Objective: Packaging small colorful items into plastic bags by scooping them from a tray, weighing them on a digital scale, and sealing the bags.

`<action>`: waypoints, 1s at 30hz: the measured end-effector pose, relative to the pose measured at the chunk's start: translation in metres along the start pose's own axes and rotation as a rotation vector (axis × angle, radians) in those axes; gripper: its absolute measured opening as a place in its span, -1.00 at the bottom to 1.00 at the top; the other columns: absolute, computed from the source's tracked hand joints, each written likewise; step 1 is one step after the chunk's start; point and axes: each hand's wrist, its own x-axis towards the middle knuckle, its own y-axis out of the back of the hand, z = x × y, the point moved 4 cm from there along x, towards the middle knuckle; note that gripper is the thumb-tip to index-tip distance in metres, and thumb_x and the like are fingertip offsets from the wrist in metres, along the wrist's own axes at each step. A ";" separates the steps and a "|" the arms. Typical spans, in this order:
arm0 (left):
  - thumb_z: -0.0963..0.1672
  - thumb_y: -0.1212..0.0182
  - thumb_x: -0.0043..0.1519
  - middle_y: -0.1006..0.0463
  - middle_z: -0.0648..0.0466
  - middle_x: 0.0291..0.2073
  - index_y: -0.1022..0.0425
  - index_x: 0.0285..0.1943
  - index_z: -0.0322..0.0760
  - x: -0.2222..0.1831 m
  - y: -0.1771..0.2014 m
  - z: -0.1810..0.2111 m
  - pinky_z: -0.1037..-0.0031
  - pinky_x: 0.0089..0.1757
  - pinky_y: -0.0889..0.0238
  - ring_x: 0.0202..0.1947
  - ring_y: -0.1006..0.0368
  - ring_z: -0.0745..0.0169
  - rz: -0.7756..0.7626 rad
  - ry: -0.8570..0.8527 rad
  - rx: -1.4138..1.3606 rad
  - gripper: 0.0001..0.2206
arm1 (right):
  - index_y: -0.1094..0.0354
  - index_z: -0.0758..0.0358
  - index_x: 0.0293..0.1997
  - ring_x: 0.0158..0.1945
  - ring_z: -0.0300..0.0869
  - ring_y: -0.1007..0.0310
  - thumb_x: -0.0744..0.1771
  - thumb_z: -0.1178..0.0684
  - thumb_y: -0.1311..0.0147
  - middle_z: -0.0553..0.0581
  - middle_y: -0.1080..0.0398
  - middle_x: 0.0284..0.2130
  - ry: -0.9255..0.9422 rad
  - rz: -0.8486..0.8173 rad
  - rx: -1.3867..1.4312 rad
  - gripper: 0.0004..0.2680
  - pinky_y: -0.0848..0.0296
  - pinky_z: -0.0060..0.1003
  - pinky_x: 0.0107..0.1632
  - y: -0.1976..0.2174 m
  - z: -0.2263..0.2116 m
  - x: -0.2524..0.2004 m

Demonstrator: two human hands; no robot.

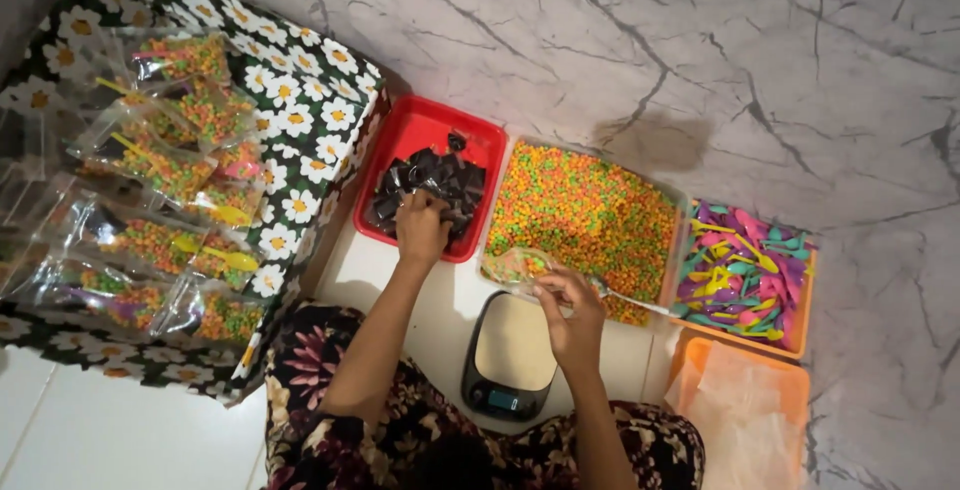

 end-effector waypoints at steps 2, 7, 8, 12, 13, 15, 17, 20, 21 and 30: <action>-0.05 -0.50 0.00 -0.45 0.18 -0.07 -0.66 -0.18 0.02 0.003 -0.006 0.000 0.28 0.01 -0.29 0.05 -0.33 0.10 -0.007 0.004 0.032 -0.78 | -0.58 0.21 -0.20 -0.15 0.02 -0.63 0.29 0.21 -0.29 0.25 -0.56 -0.13 0.014 -0.008 -0.002 -0.92 -0.60 -0.20 -0.16 -0.005 -0.005 0.005; -0.05 -0.46 0.05 -0.47 0.23 -0.10 -0.65 -0.28 0.07 -0.002 0.007 0.003 0.30 0.01 -0.25 0.06 -0.31 0.13 -0.041 0.031 0.031 -0.88 | -0.60 0.19 -0.18 -0.12 0.05 -0.63 0.29 0.25 -0.26 0.27 -0.58 -0.14 0.057 -0.027 0.008 -0.90 -0.60 -0.19 -0.15 -0.010 -0.026 0.016; -0.08 -0.45 0.08 -0.50 0.23 -0.17 -0.63 -0.28 0.04 -0.006 0.020 0.006 0.28 0.01 -0.24 0.04 -0.35 0.12 -0.027 0.017 -0.058 -0.90 | -0.58 0.22 -0.18 -0.14 0.08 -0.62 0.30 0.27 -0.23 0.29 -0.58 -0.15 0.089 -0.035 0.008 -0.90 -0.59 -0.15 -0.16 -0.010 -0.027 0.017; -0.11 -0.38 0.16 -0.60 0.24 -0.32 -0.59 -0.28 0.03 -0.020 0.091 0.030 0.29 0.01 -0.21 0.00 -0.42 0.13 0.060 -0.046 -0.262 -0.94 | -0.56 0.21 -0.18 -0.21 0.06 -0.62 0.29 0.28 -0.25 0.25 -0.58 -0.23 0.121 -0.036 -0.027 -0.89 -0.60 -0.13 -0.18 -0.007 -0.029 0.017; -0.11 -0.38 0.16 -0.60 0.24 -0.32 -0.59 -0.28 0.03 -0.024 0.112 0.036 0.29 0.01 -0.21 0.00 -0.42 0.13 0.054 -0.048 -0.258 -0.94 | -0.56 0.21 -0.18 -0.21 0.06 -0.62 0.29 0.28 -0.25 0.25 -0.58 -0.23 0.115 -0.034 -0.025 -0.89 -0.60 -0.13 -0.18 -0.007 -0.026 0.016; -0.06 -0.38 0.19 -0.63 0.33 -0.31 -0.56 -0.24 0.08 -0.031 0.157 0.052 0.36 0.01 -0.21 -0.01 -0.44 0.24 0.094 -0.135 -0.388 -0.93 | -0.57 0.14 -0.18 -0.21 -0.01 -0.63 0.27 0.24 -0.29 0.16 -0.60 -0.24 0.129 -0.020 -0.042 -0.88 -0.61 -0.20 -0.16 -0.006 -0.021 0.015; -0.06 -0.38 0.19 -0.65 0.31 -0.31 -0.58 -0.24 0.06 -0.041 0.177 0.070 0.37 0.02 -0.23 -0.02 -0.46 0.21 0.078 -0.180 -0.462 -0.93 | -0.56 0.11 -0.21 -0.24 -0.03 -0.63 0.27 0.22 -0.31 0.13 -0.60 -0.29 0.125 -0.020 -0.048 -0.89 -0.61 -0.21 -0.18 -0.005 -0.018 0.011; -0.09 -0.40 0.17 -0.67 0.22 -0.31 -0.59 -0.23 0.00 -0.059 0.201 0.102 0.35 0.01 -0.26 -0.05 -0.49 0.10 0.037 -0.295 -0.600 -0.92 | -0.54 0.10 -0.24 -0.24 -0.02 -0.63 0.26 0.19 -0.33 0.11 -0.60 -0.34 0.130 -0.028 -0.048 -0.90 -0.61 -0.20 -0.17 0.002 -0.025 0.003; -0.11 -0.41 0.16 -0.67 0.16 -0.31 -0.59 -0.22 -0.04 -0.066 0.208 0.114 0.31 -0.01 -0.27 -0.08 -0.50 0.03 0.008 -0.366 -0.665 -0.91 | -0.53 0.12 -0.25 -0.21 0.00 -0.64 0.26 0.19 -0.32 0.13 -0.60 -0.34 0.135 -0.038 -0.044 -0.91 -0.60 -0.18 -0.15 0.006 -0.030 0.000; -0.13 -0.39 0.13 -0.66 0.14 -0.37 -0.59 -0.26 -0.04 -0.114 0.239 0.163 0.29 -0.07 -0.30 -0.11 -0.53 0.01 -0.142 -0.532 -0.578 -0.92 | -0.51 0.12 -0.31 -0.18 -0.05 -0.65 0.24 0.17 -0.37 0.12 -0.62 -0.32 0.182 -0.005 -0.035 -0.90 -0.61 -0.25 -0.12 0.043 -0.037 -0.040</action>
